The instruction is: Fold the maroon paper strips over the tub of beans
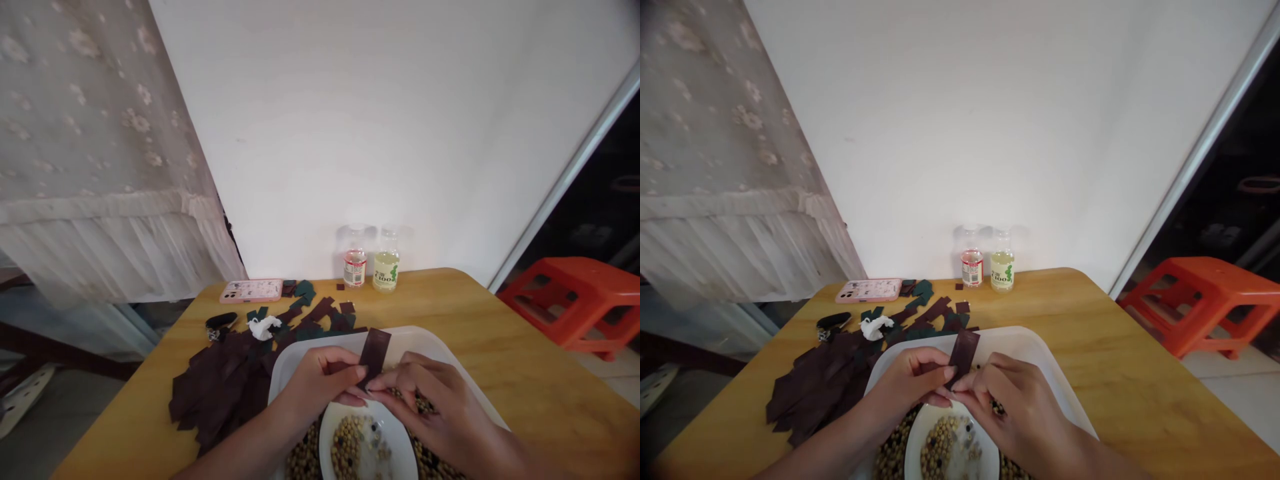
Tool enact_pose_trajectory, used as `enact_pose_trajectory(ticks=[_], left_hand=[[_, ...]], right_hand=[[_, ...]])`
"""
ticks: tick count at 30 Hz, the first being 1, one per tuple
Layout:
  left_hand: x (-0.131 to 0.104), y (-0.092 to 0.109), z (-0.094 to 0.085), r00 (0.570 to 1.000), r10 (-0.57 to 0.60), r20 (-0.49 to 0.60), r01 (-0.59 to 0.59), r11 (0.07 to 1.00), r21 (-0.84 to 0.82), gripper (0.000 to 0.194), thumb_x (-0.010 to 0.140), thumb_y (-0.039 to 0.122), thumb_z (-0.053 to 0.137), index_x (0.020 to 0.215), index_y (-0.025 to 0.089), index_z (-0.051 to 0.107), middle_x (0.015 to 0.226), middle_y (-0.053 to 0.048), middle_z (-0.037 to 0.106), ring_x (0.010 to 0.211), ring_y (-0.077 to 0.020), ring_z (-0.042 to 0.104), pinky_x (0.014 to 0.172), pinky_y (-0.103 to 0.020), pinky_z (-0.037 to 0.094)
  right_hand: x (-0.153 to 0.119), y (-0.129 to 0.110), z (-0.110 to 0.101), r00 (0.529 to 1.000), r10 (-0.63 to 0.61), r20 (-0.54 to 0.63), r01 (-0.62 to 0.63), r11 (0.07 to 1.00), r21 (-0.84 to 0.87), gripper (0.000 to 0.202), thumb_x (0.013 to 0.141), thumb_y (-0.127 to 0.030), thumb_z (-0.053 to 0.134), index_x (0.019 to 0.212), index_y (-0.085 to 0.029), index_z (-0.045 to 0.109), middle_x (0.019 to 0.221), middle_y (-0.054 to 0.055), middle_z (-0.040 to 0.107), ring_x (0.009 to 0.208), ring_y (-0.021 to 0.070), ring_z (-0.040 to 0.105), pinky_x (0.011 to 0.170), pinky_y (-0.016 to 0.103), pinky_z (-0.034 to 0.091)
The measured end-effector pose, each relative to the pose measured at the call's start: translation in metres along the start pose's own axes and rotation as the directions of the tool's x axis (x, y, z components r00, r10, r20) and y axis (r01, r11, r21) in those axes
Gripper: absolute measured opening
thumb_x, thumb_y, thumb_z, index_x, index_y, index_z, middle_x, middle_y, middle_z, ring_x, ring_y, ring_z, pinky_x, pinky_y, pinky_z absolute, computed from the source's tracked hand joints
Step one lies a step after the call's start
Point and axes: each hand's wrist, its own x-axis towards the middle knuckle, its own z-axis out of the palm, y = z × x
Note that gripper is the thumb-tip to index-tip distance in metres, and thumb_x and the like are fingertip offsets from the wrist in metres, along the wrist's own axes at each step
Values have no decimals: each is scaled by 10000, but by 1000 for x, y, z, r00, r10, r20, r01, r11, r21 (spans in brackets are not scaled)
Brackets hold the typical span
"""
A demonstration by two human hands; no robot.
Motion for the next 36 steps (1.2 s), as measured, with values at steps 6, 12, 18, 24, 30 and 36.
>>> enact_pose_trajectory(ticks=[6,12,18,24,30,36], left_hand=[[-1,-1,-1,1000,1,-3,-1,1000,-14,358,512,385,792,709,132,632,604,16,661,534,-97,628,561,-194,524],[-1,-1,-1,1000,-2,-5,2,1000,-10,367,501,393,795,695,134,623,597,5,667,540,-109,636,560,-197,521],[-3,-2,-2,993,-19,116,12,998,62,309,610,393,741,743,129,653,627,-41,687,623,-130,662,556,-166,501],[-4,-2,-4,993,-11,120,8,999,32,290,623,376,740,739,126,651,638,-42,689,603,-119,658,557,-160,504],[-2,-1,-2,998,-34,52,35,999,-15,323,581,364,770,728,117,624,630,-38,677,583,-121,655,546,-168,515],[0,-2,-3,997,-58,54,63,993,-104,348,529,344,804,705,123,601,612,-9,661,554,-124,650,537,-185,523]], right_hand=[[-1,0,1,1000,-9,12,9,1000,-6,255,827,-125,542,636,-208,395,602,-2,630,624,122,642,539,192,486],[-1,2,2,1000,14,-8,-14,1000,-11,256,835,-141,543,647,-207,383,601,-3,624,589,110,627,490,173,456],[1,5,-2,992,-85,-93,79,994,-71,325,796,-64,564,562,-199,383,593,-26,660,435,69,486,423,182,379],[3,3,-4,992,-125,-30,123,990,-63,214,770,-56,579,634,-207,513,531,-52,630,404,79,415,402,205,333],[3,5,-3,994,-30,-103,24,998,-66,231,803,-99,568,601,-205,531,452,-57,538,393,79,388,399,204,316],[3,2,-4,992,-117,-40,112,988,-102,173,807,-100,561,660,-190,570,464,-53,555,407,83,356,399,209,295]])
